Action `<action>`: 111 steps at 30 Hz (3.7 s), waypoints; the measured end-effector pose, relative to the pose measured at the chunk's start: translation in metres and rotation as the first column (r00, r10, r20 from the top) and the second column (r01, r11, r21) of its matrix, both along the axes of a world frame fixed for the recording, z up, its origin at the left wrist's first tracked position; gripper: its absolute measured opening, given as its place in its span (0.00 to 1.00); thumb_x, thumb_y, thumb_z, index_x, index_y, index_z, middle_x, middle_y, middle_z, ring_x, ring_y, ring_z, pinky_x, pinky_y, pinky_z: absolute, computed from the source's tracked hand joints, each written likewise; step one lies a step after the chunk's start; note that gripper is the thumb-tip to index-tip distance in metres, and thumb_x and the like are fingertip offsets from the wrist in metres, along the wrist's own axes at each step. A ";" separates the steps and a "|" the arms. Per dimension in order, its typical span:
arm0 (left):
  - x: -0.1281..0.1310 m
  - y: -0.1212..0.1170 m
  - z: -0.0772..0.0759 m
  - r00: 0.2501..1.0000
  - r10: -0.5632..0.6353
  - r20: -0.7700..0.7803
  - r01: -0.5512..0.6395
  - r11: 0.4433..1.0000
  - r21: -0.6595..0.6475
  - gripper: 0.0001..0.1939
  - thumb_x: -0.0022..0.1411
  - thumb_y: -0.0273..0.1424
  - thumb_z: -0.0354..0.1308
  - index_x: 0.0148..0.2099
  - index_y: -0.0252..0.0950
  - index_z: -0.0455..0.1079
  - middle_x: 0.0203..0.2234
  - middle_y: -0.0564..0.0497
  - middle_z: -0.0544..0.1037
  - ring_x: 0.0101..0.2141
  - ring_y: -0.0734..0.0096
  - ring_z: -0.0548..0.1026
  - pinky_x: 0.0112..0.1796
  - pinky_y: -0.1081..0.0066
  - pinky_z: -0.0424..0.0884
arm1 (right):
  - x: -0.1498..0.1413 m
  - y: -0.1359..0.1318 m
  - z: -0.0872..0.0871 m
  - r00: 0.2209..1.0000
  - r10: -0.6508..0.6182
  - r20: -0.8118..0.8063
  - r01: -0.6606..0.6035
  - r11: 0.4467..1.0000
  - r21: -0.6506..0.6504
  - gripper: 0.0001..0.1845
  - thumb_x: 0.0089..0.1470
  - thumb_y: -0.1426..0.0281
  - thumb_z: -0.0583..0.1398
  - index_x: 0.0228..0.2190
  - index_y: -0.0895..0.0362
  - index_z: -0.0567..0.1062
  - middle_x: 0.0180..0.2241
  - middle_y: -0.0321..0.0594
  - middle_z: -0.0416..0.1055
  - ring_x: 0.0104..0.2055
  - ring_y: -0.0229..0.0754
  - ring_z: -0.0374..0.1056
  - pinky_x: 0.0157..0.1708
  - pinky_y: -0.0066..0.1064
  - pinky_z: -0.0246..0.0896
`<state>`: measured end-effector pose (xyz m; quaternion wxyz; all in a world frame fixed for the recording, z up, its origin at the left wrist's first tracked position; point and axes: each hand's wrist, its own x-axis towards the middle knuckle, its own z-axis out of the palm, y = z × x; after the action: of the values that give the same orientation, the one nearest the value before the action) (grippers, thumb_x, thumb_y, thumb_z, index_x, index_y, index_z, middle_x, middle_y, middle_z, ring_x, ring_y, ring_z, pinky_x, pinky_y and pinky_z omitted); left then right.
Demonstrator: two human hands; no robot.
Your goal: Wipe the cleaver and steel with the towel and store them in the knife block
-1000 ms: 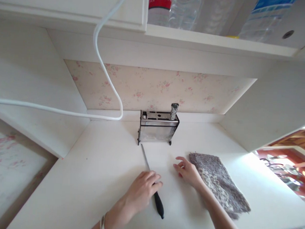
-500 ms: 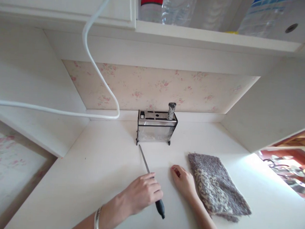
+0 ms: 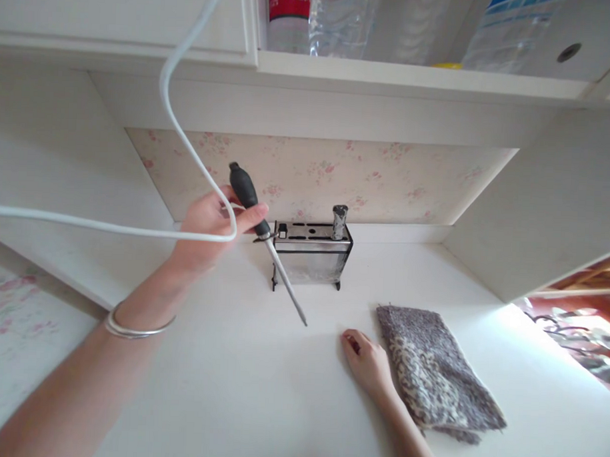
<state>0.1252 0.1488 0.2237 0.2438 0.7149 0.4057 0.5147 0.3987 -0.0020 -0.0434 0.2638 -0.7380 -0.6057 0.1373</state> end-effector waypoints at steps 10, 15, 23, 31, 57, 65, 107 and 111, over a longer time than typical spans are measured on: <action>0.019 0.055 0.045 0.896 0.010 0.445 -0.091 0.983 0.161 0.16 0.47 0.40 0.69 0.33 0.41 0.67 0.30 0.57 0.73 0.28 0.75 0.75 0.30 0.67 0.81 | 0.002 0.003 -0.006 1.000 -0.004 0.016 0.004 1.000 -0.014 0.15 0.59 0.63 0.50 0.35 0.51 0.76 0.34 0.37 0.77 0.33 0.42 0.72 0.32 0.29 0.58; 0.034 0.071 0.041 0.928 0.096 0.360 -0.150 0.981 0.123 0.18 0.49 0.46 0.67 0.35 0.42 0.65 0.33 0.58 0.73 0.30 0.76 0.75 0.31 0.67 0.81 | 0.002 0.002 -0.005 1.000 -0.014 0.013 0.014 1.000 -0.004 0.14 0.58 0.63 0.51 0.35 0.51 0.76 0.32 0.36 0.77 0.32 0.41 0.72 0.31 0.28 0.57; 0.048 0.082 0.041 0.974 0.181 0.137 -0.206 0.957 0.202 0.18 0.55 0.47 0.62 0.39 0.38 0.66 0.35 0.52 0.75 0.30 0.72 0.75 0.27 0.66 0.77 | 0.002 0.003 -0.005 1.000 -0.007 0.007 0.007 1.000 0.011 0.14 0.59 0.64 0.51 0.34 0.51 0.76 0.32 0.35 0.77 0.32 0.41 0.72 0.31 0.28 0.58; 0.068 0.071 0.060 0.968 0.251 -0.012 -0.223 0.880 0.419 0.15 0.54 0.42 0.64 0.33 0.37 0.67 0.29 0.53 0.77 0.30 0.71 0.75 0.33 0.68 0.73 | 0.002 0.003 -0.003 1.000 -0.006 0.004 0.006 1.000 -0.002 0.14 0.59 0.64 0.51 0.34 0.52 0.76 0.31 0.36 0.77 0.31 0.41 0.72 0.31 0.28 0.57; 0.082 0.067 0.065 0.979 0.194 -0.065 -0.164 0.934 0.318 0.15 0.55 0.46 0.60 0.38 0.42 0.69 0.34 0.55 0.79 0.38 0.63 0.74 0.41 0.60 0.69 | 0.002 0.004 0.002 1.000 -0.008 -0.019 0.008 1.000 -0.002 0.16 0.58 0.63 0.50 0.34 0.52 0.77 0.31 0.38 0.77 0.31 0.42 0.72 0.31 0.28 0.58; 0.081 0.064 0.067 0.987 0.137 -0.078 -0.112 0.956 0.271 0.17 0.54 0.48 0.58 0.40 0.43 0.69 0.33 0.56 0.79 0.40 0.63 0.72 0.41 0.59 0.67 | 0.003 0.003 0.001 1.000 -0.010 -0.018 0.010 1.000 0.004 0.14 0.58 0.64 0.51 0.34 0.52 0.77 0.32 0.36 0.77 0.33 0.42 0.73 0.32 0.28 0.59; 0.084 0.057 0.059 0.982 0.172 -0.081 -0.131 0.922 0.364 0.11 0.54 0.42 0.62 0.37 0.42 0.70 0.35 0.51 0.78 0.41 0.60 0.76 0.41 0.64 0.72 | 0.004 0.003 -0.002 1.000 0.008 -0.002 -0.008 1.000 0.013 0.15 0.59 0.64 0.51 0.34 0.51 0.76 0.31 0.37 0.77 0.31 0.42 0.73 0.31 0.27 0.59; 0.086 0.055 0.056 0.986 0.134 -0.103 -0.091 0.935 0.344 0.10 0.55 0.40 0.61 0.37 0.42 0.70 0.35 0.50 0.78 0.41 0.61 0.76 0.41 0.64 0.72 | 0.004 0.003 -0.003 1.000 0.006 -0.008 -0.006 1.000 0.012 0.15 0.59 0.64 0.50 0.34 0.52 0.76 0.31 0.37 0.77 0.31 0.42 0.72 0.31 0.28 0.59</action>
<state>0.2107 0.2036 0.2798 0.0619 0.7523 0.3663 0.5441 0.4025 0.0009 -0.0465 0.2702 -0.7341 -0.6076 0.1374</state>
